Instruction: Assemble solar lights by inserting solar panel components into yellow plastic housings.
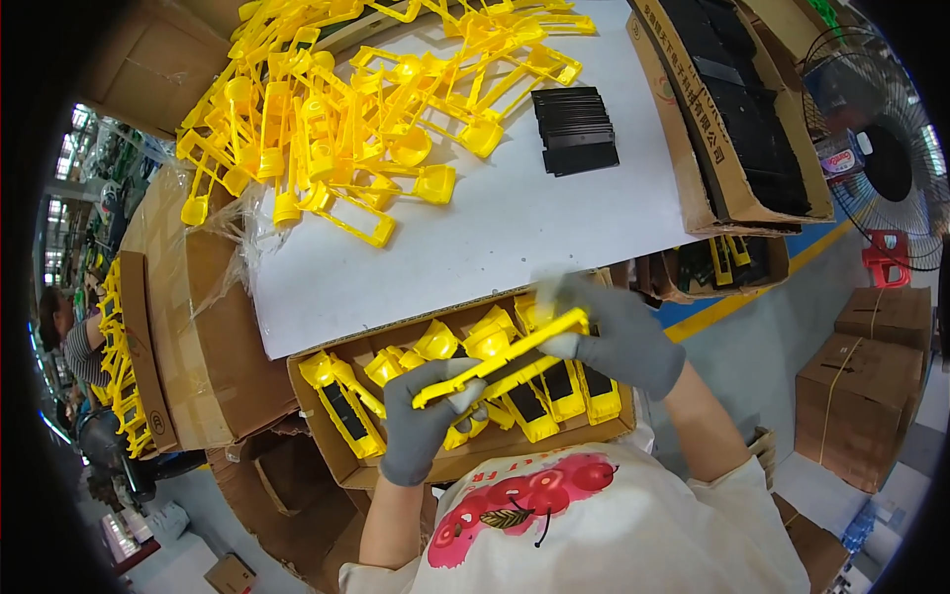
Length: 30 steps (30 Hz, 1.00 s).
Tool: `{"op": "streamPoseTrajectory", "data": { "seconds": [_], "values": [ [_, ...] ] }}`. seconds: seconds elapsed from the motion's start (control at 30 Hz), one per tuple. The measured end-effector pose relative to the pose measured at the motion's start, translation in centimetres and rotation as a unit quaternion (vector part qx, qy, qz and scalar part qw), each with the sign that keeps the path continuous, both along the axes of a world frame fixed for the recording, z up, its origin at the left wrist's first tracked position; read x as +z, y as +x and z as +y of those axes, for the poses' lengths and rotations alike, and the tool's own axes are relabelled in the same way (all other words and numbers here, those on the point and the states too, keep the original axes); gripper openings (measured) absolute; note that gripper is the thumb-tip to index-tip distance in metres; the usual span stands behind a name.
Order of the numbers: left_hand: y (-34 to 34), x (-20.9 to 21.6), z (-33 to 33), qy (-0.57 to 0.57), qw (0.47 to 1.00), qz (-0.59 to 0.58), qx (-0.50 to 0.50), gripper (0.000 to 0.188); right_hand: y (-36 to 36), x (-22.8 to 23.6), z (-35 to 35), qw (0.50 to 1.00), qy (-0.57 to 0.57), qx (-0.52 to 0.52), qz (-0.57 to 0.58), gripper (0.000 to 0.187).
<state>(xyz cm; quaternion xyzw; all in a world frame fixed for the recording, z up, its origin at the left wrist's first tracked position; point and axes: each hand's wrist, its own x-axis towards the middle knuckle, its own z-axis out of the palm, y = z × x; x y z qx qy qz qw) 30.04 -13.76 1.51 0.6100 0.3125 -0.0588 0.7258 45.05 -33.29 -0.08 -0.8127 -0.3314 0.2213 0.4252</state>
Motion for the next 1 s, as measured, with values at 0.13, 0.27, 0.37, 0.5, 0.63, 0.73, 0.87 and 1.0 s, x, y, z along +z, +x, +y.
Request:
{"op": "streamPoseTrajectory", "data": {
  "seconds": [0.13,0.27,0.37,0.5,0.63,0.73,0.87,1.0],
  "values": [
    [-0.7,-0.7,-0.2,-0.006,0.999,0.038,0.000,0.022,-1.9,-1.2,-0.2,0.999,-0.024,0.011,0.045,0.022],
    [-2.1,-0.4,0.6,0.015,0.999,0.048,-0.006,0.018,-4.7,-2.0,0.4,0.997,-0.067,-0.023,0.033,0.022],
    [-2.8,1.5,4.2,0.028,0.991,0.108,-0.068,0.017,-5.4,-3.4,0.3,0.993,-0.025,0.045,0.110,0.051],
    [-5.7,4.8,13.2,0.175,0.957,0.207,-0.107,0.020,-4.3,-1.5,0.8,0.982,-0.087,0.009,0.167,0.056],
    [-4.8,4.7,17.4,0.209,0.904,0.300,-0.223,0.020,-3.0,-1.8,0.7,0.990,-0.073,0.032,0.118,0.051],
    [-3.9,2.1,18.3,0.404,0.823,0.307,-0.255,0.025,-2.3,-1.2,0.6,0.991,-0.071,0.009,0.115,0.050],
    [2.7,2.4,19.6,0.504,0.821,0.209,-0.167,0.025,0.6,-1.2,-0.3,0.993,-0.072,-0.077,0.059,0.042],
    [11.2,-2.8,22.9,0.659,0.751,0.006,-0.048,0.039,5.2,-1.8,0.3,0.991,0.003,-0.135,-0.018,0.029]
  ]
}}
